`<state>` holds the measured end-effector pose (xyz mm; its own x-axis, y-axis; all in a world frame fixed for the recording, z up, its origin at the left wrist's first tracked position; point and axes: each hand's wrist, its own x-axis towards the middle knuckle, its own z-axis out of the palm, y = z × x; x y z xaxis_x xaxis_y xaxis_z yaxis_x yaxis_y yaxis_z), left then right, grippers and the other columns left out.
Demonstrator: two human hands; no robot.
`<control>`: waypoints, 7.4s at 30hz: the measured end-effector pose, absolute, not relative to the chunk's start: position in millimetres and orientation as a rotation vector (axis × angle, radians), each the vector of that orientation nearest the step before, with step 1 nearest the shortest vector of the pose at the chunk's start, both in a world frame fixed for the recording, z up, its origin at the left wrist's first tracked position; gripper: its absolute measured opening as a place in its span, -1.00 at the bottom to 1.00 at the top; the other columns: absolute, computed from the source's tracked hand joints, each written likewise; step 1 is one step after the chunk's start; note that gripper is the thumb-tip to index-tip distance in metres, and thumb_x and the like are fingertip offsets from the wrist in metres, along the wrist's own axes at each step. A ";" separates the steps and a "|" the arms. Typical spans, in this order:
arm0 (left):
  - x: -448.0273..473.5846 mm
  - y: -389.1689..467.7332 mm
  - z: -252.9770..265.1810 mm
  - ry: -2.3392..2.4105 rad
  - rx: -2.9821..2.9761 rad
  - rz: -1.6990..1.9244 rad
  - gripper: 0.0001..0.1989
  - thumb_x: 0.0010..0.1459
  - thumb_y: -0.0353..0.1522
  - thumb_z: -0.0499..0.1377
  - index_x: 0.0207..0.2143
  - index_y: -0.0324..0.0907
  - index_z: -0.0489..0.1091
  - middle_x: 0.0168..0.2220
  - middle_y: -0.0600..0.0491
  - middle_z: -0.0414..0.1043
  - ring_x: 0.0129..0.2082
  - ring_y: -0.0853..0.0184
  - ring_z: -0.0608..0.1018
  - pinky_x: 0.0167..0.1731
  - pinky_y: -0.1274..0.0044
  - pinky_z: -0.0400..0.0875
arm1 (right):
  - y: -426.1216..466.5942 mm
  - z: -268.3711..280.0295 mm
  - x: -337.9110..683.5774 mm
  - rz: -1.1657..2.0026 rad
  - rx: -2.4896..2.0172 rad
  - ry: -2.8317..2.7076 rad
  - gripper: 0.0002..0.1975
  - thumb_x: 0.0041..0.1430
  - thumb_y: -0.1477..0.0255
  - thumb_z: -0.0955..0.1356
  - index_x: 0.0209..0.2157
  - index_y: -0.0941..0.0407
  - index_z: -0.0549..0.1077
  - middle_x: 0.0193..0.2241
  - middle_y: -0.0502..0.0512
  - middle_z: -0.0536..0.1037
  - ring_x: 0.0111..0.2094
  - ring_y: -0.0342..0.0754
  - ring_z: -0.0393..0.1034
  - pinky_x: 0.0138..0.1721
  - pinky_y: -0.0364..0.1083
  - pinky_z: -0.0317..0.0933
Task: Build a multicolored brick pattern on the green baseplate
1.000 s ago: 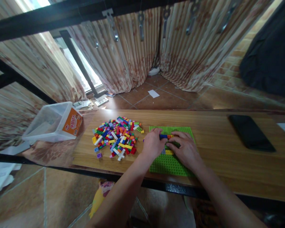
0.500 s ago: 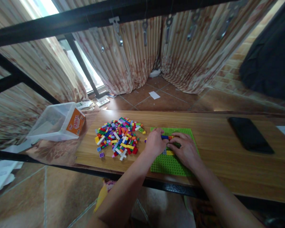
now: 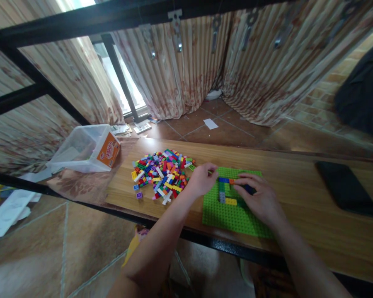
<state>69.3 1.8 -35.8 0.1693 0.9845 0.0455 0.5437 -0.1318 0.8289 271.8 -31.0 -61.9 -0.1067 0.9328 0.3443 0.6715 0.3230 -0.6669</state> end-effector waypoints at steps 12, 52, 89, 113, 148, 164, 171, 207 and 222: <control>55.7 5.8 -27.0 1.463 1.763 0.891 -0.81 0.16 -0.47 0.15 -0.20 -0.28 0.51 -0.25 -0.02 0.59 -0.30 0.35 0.57 -0.22 0.54 0.46 | -34.1 -70.0 267.6 0.248 -1.362 -2.017 -0.75 0.24 0.26 0.32 -0.25 0.03 0.63 -0.10 0.18 0.56 -0.03 0.16 0.38 0.01 0.22 0.28; 94.1 -9.2 -31.3 1.686 1.887 0.591 -0.83 0.13 -0.44 0.21 -0.25 -0.23 0.58 -0.18 -0.06 0.53 -0.17 0.29 0.56 -0.06 0.50 0.44 | -23.6 -69.0 252.1 0.479 -1.499 -1.691 -0.80 0.12 0.24 0.37 -0.46 0.03 0.57 -0.33 0.09 0.62 -0.20 0.07 0.44 -0.02 0.14 0.21; 36.8 3.0 -15.7 1.951 1.879 0.677 -0.75 0.17 -0.48 0.11 -0.14 -0.21 0.52 -0.12 -0.07 0.56 -0.13 0.26 0.58 -0.04 0.45 0.44 | -23.8 -70.4 268.4 0.510 -1.440 -1.844 -0.70 0.20 0.12 0.32 -0.37 -0.01 0.59 -0.25 0.07 0.63 -0.16 0.10 0.48 -0.01 0.15 0.25; -16.3 -49.2 14.1 1.518 2.274 0.030 -0.72 -0.07 -0.59 0.13 -0.37 -0.09 0.50 -0.22 0.04 0.51 -0.23 0.25 0.56 -0.23 0.52 0.41 | -23.8 -64.9 263.6 0.490 -1.444 -1.854 -0.74 0.22 0.19 0.31 -0.39 0.00 0.58 -0.27 0.07 0.64 -0.17 0.07 0.48 -0.03 0.12 0.26; 102.7 -24.4 -38.1 1.294 2.480 0.635 -0.68 0.21 -0.40 0.16 0.03 -0.22 0.36 -0.10 -0.06 0.46 -0.08 0.18 0.48 -0.01 0.34 0.41 | -28.3 -45.2 274.9 0.555 -1.468 -1.783 -0.83 0.17 0.33 0.33 -0.36 0.04 0.56 -0.25 0.10 0.62 -0.15 0.04 0.46 -0.01 0.08 0.27; 113.4 -33.1 -38.2 1.583 2.587 0.453 -0.83 0.26 -0.25 0.16 -0.24 -0.15 0.46 -0.22 -0.03 0.46 -0.12 0.17 0.46 -0.13 0.34 0.31 | -28.1 -50.1 284.0 0.530 -1.446 -1.919 -0.85 0.12 0.42 0.35 -0.33 0.04 0.59 -0.17 0.13 0.60 -0.07 0.08 0.43 0.06 0.15 0.24; 104.7 -30.3 -39.9 1.577 2.448 0.588 -0.81 0.18 -0.33 0.23 -0.14 -0.14 0.41 -0.18 0.02 0.47 -0.12 0.19 0.46 -0.09 0.38 0.35 | -25.9 -52.9 283.6 0.503 -1.485 -1.944 -0.85 0.06 0.39 0.41 -0.28 0.05 0.59 -0.16 0.13 0.60 -0.07 0.11 0.43 0.06 0.17 0.25; 110.2 -19.9 -42.0 1.721 2.048 0.786 -0.74 0.09 -0.41 0.24 -0.12 -0.22 0.48 -0.14 -0.05 0.52 -0.09 0.17 0.48 0.01 0.33 0.37 | -23.2 -57.4 272.3 0.477 -1.580 -1.788 -0.88 0.11 0.35 0.37 -0.32 0.01 0.56 -0.20 0.10 0.61 -0.10 0.09 0.45 0.02 0.18 0.27; 110.7 -17.8 -43.5 1.691 2.025 0.773 -0.80 0.08 -0.43 0.23 -0.20 -0.21 0.51 -0.19 -0.02 0.56 -0.14 0.19 0.51 -0.01 0.33 0.38 | -20.4 -60.5 272.5 0.523 -1.621 -1.743 -0.86 0.08 0.33 0.38 -0.33 0.04 0.56 -0.20 0.12 0.61 -0.10 0.10 0.45 0.04 0.19 0.26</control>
